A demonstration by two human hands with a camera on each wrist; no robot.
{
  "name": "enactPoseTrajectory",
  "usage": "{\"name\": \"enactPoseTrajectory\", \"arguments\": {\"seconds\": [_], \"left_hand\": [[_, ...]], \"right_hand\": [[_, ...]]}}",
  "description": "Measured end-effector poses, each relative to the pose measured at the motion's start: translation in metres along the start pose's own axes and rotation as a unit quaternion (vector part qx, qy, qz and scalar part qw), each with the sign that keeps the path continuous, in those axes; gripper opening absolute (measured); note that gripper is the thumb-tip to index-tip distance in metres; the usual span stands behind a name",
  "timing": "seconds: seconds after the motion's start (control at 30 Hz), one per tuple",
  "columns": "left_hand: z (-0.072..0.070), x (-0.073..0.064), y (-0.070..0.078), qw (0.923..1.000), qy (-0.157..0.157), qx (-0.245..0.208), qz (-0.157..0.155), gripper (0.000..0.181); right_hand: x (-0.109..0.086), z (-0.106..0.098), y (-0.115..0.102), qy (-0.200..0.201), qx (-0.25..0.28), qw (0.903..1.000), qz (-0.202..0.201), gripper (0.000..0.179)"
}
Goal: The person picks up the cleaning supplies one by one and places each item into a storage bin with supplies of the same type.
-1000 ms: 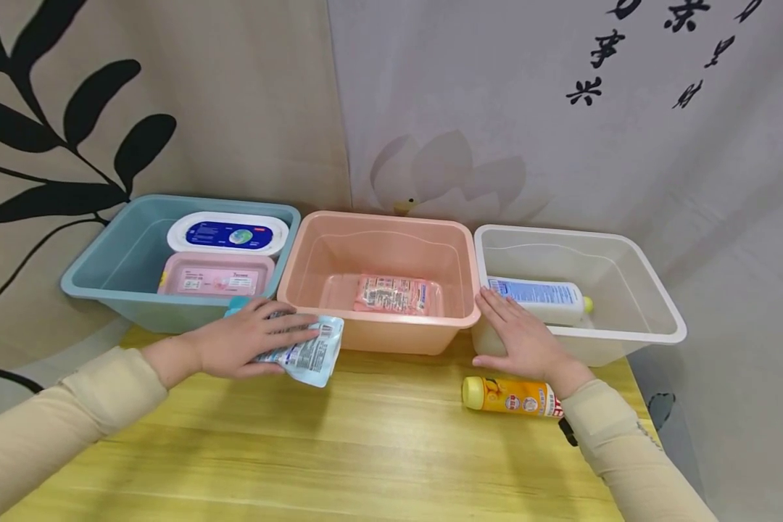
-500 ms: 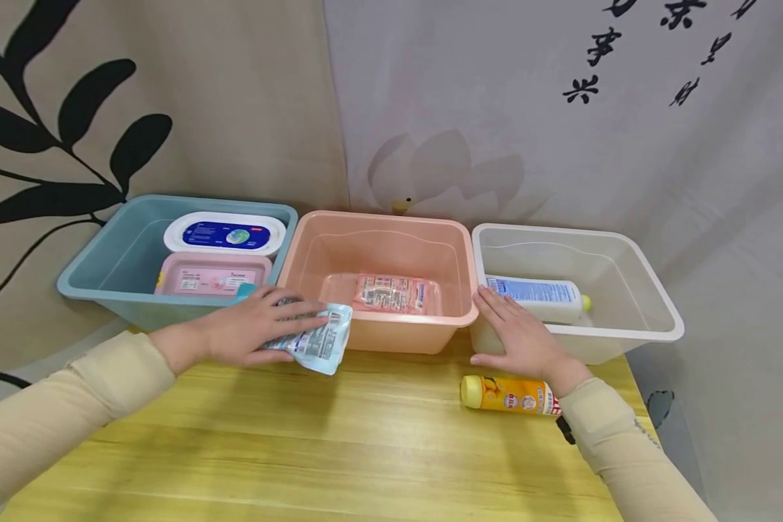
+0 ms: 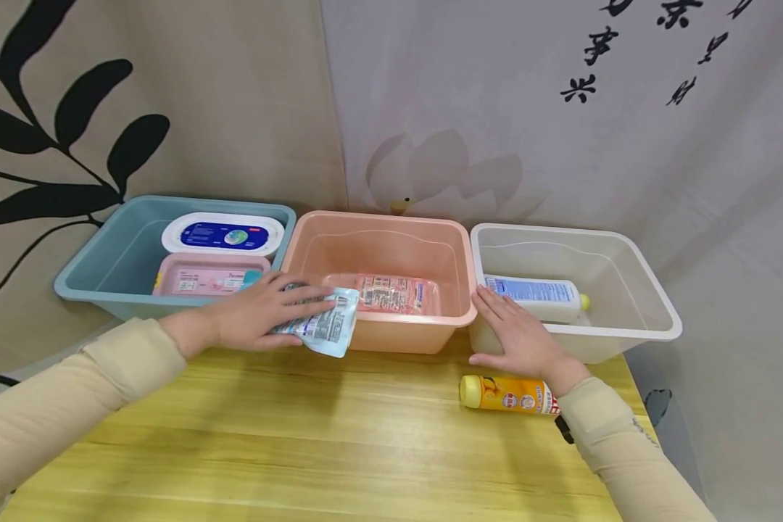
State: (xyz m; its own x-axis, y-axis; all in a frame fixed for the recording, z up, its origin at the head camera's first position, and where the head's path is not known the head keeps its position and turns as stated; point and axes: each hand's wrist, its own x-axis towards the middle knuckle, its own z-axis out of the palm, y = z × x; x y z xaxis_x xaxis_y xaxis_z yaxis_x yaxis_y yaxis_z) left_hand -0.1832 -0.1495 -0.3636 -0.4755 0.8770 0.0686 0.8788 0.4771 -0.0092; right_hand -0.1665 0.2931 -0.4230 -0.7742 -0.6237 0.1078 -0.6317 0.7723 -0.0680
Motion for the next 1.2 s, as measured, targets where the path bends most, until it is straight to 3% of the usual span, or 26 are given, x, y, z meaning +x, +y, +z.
{"name": "enactPoseTrajectory", "arguments": {"seconds": [0.43,0.63,0.93,1.2], "left_hand": [[-0.005,0.024,-0.020,0.9996,-0.007,0.016,-0.022,0.064],[-0.006,0.037,-0.026,0.9995,-0.015,0.001,-0.028,0.066],[0.002,0.048,-0.033,0.9997,0.023,0.003,-0.011,0.063],[0.003,0.062,-0.034,0.9982,-0.011,-0.038,-0.044,0.064]], "right_hand": [[0.001,0.001,0.001,0.008,-0.001,0.9999,-0.008,0.098],[0.001,0.001,-0.001,0.012,-0.001,0.9999,-0.005,0.099],[-0.001,0.002,-0.001,0.006,-0.005,1.0000,0.002,0.098],[-0.001,0.001,-0.001,0.006,-0.005,1.0000,0.005,0.098]]}}
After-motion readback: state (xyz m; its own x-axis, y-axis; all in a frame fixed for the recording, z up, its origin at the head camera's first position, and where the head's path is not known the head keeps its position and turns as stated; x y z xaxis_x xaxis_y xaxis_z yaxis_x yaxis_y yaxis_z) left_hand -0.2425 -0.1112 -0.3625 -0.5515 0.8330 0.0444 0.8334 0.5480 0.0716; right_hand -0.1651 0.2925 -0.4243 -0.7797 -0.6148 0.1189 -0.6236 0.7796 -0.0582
